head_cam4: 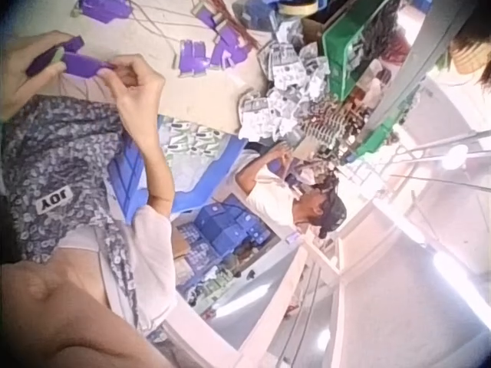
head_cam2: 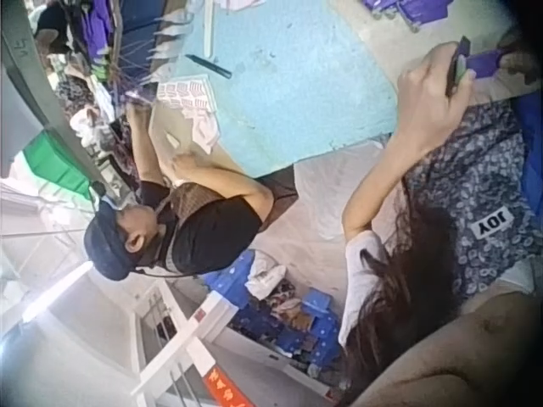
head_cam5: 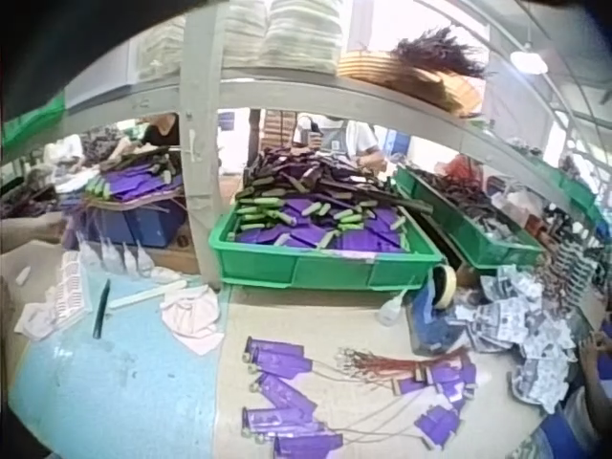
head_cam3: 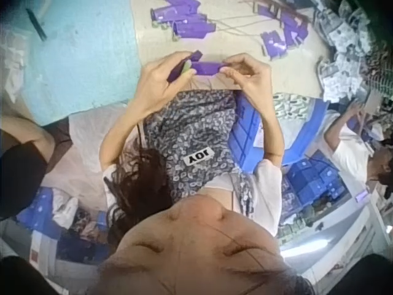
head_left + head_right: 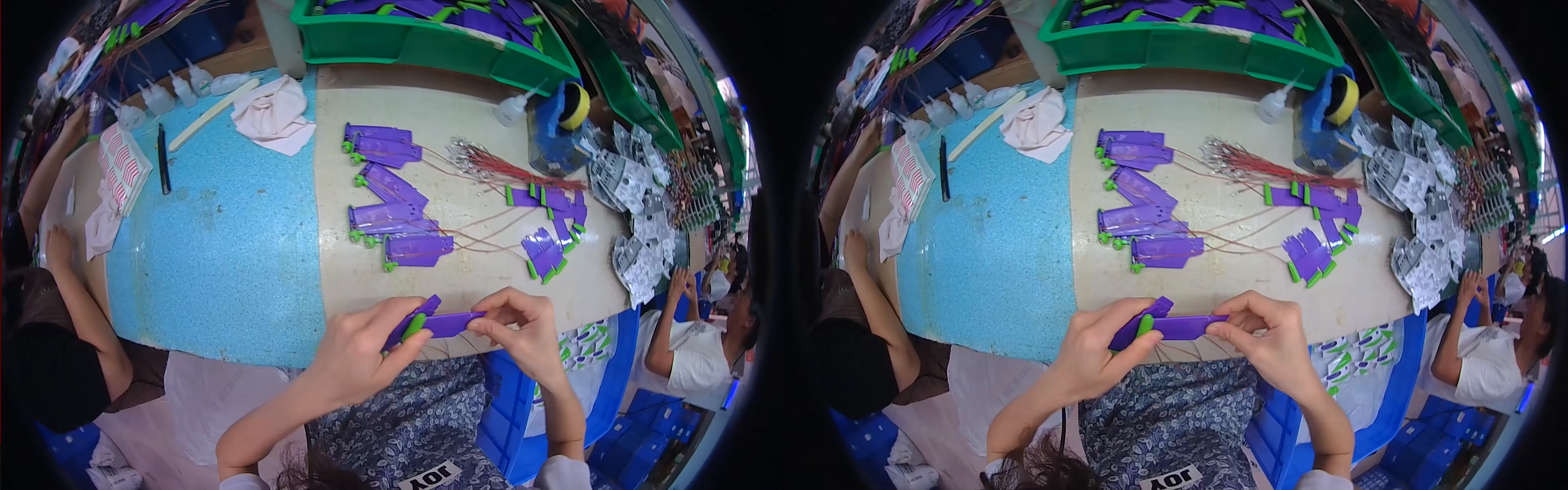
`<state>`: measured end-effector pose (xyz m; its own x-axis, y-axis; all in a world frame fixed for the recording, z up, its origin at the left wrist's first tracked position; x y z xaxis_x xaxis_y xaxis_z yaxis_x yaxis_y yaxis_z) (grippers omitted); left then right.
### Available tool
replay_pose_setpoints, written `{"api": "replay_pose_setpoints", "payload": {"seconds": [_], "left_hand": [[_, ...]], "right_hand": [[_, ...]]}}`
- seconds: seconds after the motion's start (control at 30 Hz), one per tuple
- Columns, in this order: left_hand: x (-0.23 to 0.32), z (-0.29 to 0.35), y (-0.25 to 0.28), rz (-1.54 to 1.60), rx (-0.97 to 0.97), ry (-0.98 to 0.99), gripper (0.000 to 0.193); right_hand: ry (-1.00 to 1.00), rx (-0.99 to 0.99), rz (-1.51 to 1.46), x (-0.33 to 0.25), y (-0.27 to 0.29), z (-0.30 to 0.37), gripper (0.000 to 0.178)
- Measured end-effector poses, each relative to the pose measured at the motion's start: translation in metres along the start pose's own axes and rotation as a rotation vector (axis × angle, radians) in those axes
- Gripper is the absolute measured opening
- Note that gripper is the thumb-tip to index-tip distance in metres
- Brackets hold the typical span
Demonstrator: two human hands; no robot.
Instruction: The person assembles small plastic electronic components by threading copper wires through them and applying adhesive from a glue bottle.
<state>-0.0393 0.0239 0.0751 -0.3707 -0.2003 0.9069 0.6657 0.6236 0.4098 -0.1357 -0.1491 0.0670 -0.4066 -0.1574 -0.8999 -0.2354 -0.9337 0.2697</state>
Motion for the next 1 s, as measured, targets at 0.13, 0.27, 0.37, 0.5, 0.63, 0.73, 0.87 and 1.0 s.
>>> {"api": "replay_pose_setpoints", "payload": {"seconds": [0.13, 0.27, 0.37, 0.5, 0.63, 0.73, 0.87, 1.0], "left_hand": [[0.015, -0.008, -0.027, -0.053, -0.2, -0.017, 0.024], [0.016, -0.017, -0.029, -0.058, -0.263, -0.011, 0.025], [-0.015, -0.004, -0.039, 0.517, -0.394, 0.478, 0.03], [-0.017, 0.003, -0.052, 0.856, -0.517, 0.728, 0.031], [-0.028, 0.005, -0.053, 0.747, -0.492, 0.773, 0.032], [-0.029, -0.022, -0.017, 0.033, -0.278, 0.307, 0.023], [-0.009, -0.046, -0.003, -0.659, -0.139, -0.039, 0.018], [-0.002, -0.025, -0.002, -0.627, -0.184, -0.139, 0.02]], "right_hand": [[0.323, 0.059, 0.428, -0.052, -0.006, 0.008, 0.022], [0.515, 0.213, 0.362, -0.069, 0.005, 0.021, 0.015], [0.373, 0.304, 0.436, -0.062, 0.038, 0.024, 0.014], [0.541, 0.197, 0.437, -0.063, 0.021, 0.032, 0.014], [0.699, -0.042, 0.351, -0.073, 0.002, 0.037, 0.015], [0.455, 0.378, 0.579, -0.022, 0.085, -0.003, 0.019], [0.281, 0.382, 0.718, 0.022, 0.104, -0.015, 0.032], [0.345, 0.289, 0.664, 0.025, 0.12, -0.02, 0.036]]}}
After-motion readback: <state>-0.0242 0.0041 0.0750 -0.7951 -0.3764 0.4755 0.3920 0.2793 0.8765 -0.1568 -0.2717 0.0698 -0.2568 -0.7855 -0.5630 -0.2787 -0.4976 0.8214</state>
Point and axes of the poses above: each hand's wrist, its own z-axis away from the middle knuckle, its own y-axis out of the back of the hand, x = y × z, the point moved 8 cm from there along -z, towards the middle knuckle, and after that the axes turned 4 degrees about -z, right-handed, at the moved point
